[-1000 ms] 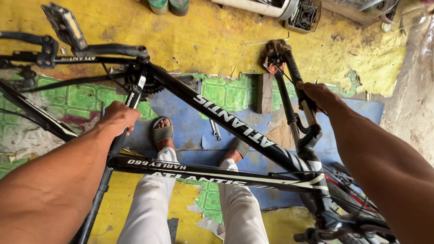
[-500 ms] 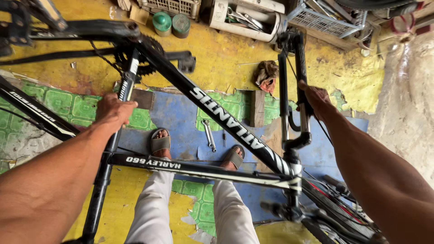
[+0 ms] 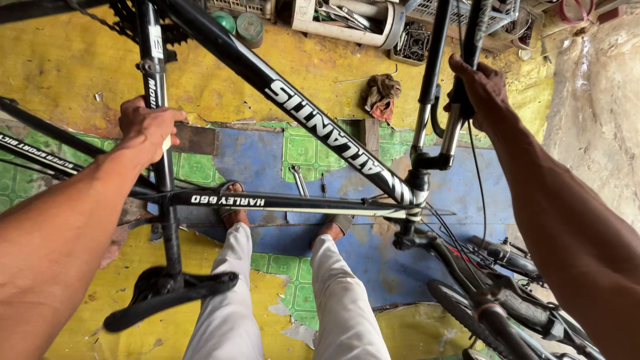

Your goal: The person cleans the bicycle fork with a rag, then adjusts the handlebars and brake cables. They lift the bicycle frame to inspect the bottom bracket and chainring area, and finally pick up a bicycle wheel to examine the tire and rim.

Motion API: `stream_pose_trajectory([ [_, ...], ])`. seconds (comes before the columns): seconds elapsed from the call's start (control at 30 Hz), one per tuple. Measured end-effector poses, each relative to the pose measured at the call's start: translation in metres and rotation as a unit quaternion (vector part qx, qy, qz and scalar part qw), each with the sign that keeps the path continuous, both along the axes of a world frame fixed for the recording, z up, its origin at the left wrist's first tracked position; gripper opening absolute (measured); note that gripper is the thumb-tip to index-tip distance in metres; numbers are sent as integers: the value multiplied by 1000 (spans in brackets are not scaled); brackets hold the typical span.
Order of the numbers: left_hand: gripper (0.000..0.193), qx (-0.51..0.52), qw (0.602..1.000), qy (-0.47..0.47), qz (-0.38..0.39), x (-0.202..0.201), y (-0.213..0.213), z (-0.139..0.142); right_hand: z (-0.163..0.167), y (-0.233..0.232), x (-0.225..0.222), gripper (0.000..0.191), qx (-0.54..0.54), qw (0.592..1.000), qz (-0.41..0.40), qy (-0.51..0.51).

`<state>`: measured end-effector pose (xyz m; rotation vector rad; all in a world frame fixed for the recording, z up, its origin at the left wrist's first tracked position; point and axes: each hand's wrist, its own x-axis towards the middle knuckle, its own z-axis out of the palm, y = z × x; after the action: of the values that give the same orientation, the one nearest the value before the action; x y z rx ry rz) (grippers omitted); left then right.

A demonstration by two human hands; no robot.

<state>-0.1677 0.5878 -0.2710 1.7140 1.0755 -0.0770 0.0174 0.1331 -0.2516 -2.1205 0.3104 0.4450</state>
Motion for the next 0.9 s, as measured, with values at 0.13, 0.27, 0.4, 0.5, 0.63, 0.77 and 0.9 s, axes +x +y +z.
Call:
stream_pose_trajectory([
  [0.13,35,8,1000,12,0,2,-2,13,0,1,3,51,-12,999,-34,28],
  [0.27,38,3,1000,17,14,5,-4,22,-2,0,10,48,-27,996,-65,52],
  [0.4,36,2,999,25,38,8,-6,25,-2,-9,6,43,-6,995,-94,40],
  [0.5,28,-5,999,32,44,8,-5,22,-8,-24,-10,37,-6,999,-47,-8],
  [0.63,21,-34,998,-9,52,4,-2,12,-21,-41,-35,22,29,993,-27,-109],
  [0.77,23,-57,995,-64,51,-1,0,-3,-29,-61,-41,18,77,989,-19,-124],
  [0.9,25,-55,996,-57,50,-8,0,-19,-38,-73,-43,14,106,985,-49,-128],
])
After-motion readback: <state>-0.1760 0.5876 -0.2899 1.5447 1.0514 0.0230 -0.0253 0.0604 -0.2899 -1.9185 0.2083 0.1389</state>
